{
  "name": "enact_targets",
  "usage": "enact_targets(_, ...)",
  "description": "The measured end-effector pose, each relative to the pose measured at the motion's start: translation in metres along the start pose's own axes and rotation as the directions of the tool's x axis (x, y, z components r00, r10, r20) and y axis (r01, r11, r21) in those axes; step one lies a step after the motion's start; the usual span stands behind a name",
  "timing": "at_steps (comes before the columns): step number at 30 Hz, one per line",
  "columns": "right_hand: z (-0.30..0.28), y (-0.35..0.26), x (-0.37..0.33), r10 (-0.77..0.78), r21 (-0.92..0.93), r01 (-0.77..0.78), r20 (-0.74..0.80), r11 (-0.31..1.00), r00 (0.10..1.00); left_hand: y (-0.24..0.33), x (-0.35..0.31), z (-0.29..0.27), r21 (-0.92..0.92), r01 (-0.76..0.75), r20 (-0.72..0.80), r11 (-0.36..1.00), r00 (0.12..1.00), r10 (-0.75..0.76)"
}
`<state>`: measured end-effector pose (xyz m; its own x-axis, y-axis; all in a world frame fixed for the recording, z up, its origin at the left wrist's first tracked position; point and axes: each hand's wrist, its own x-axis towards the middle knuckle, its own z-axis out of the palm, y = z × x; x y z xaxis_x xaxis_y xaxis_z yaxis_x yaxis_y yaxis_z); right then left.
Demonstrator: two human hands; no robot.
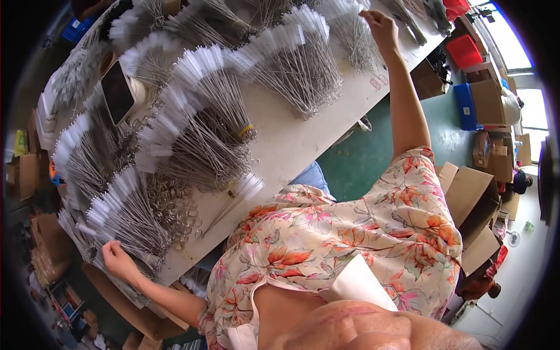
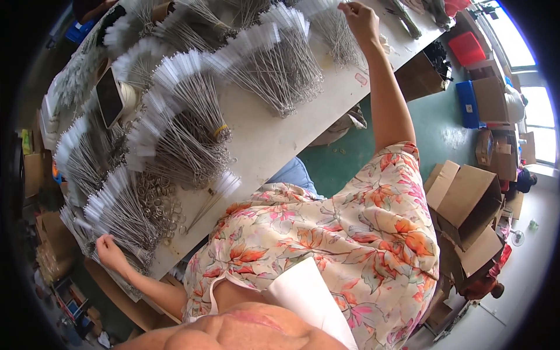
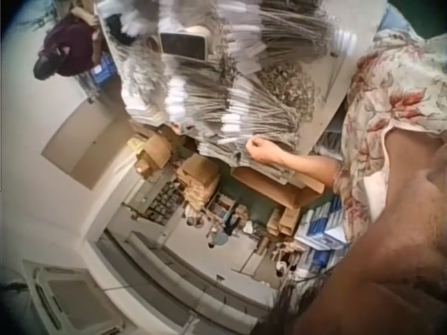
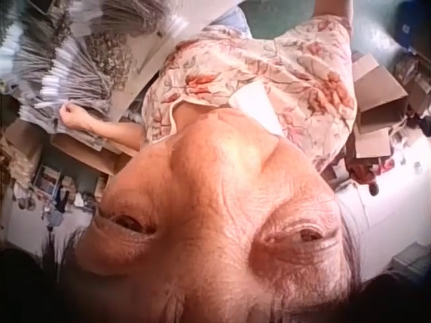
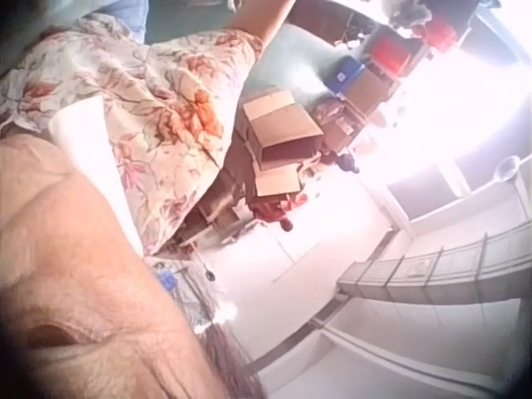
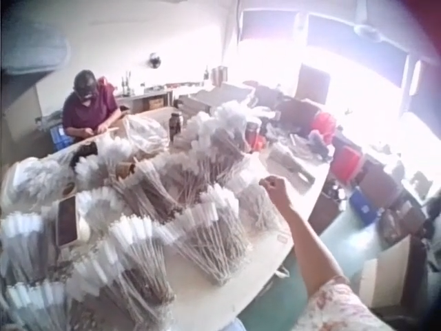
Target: The person is assembling small metal rings and components at a production workbench.
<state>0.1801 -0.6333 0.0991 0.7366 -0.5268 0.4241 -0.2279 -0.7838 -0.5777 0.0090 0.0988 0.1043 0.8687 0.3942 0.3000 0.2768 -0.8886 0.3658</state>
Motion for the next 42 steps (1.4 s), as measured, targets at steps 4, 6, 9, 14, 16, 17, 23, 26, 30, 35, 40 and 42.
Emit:
enact_targets(4,0.021,0.025,0.02,0.054,-0.216,-0.024,0.132,0.976,0.99,0.004,0.011,-0.004,0.172,0.004,0.214,0.985,0.976,-0.042)
enact_targets(6,0.033,0.024,0.028,-0.004,-0.377,0.048,0.118,0.925,0.993,0.006,0.009,-0.014,0.196,0.006,0.097,0.981,0.995,-0.025)
enact_targets(9,0.039,0.014,0.028,0.005,-0.412,0.096,0.237,0.906,0.971,-0.018,0.007,-0.019,-0.115,0.046,-0.083,0.992,0.995,-0.056)
enact_targets(14,0.043,0.042,0.042,-0.093,-0.387,0.249,0.379,0.888,0.921,0.007,-0.008,-0.003,-0.304,-0.039,-0.14,0.952,0.99,-0.005)
enact_targets(16,0.035,0.039,0.042,-0.125,-0.364,0.241,0.314,0.9,0.941,0.032,-0.023,0.001,-0.651,0.193,-0.009,0.734,0.965,-0.262)
enact_targets(17,0.032,0.031,0.04,-0.133,-0.391,0.247,0.295,0.887,0.946,0.032,-0.029,0.005,-0.758,0.19,0.02,0.624,0.963,-0.269)
enact_targets(23,0.025,-0.004,0.035,-0.319,-0.4,0.39,0.236,0.829,0.918,0.052,-0.055,0.008,-0.814,0.401,0.259,0.419,0.898,-0.356)
enact_targets(26,0.007,-0.046,0.048,-0.515,-0.115,0.502,-0.179,0.857,0.838,0.053,-0.053,0.008,-0.928,0.369,0.35,0.046,0.909,-0.225)
enact_targets(30,-0.026,-0.166,0.012,-0.385,0.514,0.398,-0.137,0.76,0.913,0.092,-0.044,0.011,-0.967,0.239,0.236,0.083,0.971,-0.045)
enact_targets(35,0.013,-0.295,-0.158,-0.851,0.963,-0.262,0.185,0.058,0.491,0.163,-0.061,0.006,-0.961,0.082,0.127,0.263,0.979,0.159)
enact_targets(40,0.009,-0.336,-0.271,-0.733,0.782,-0.481,0.585,0.396,0.348,0.192,-0.054,0.029,-0.782,-0.378,-0.249,0.496,0.919,0.307)
enact_targets(42,0.009,-0.34,-0.282,-0.834,0.926,-0.301,0.346,0.229,0.43,0.182,-0.049,0.032,-0.712,-0.459,-0.301,0.531,0.883,0.359)
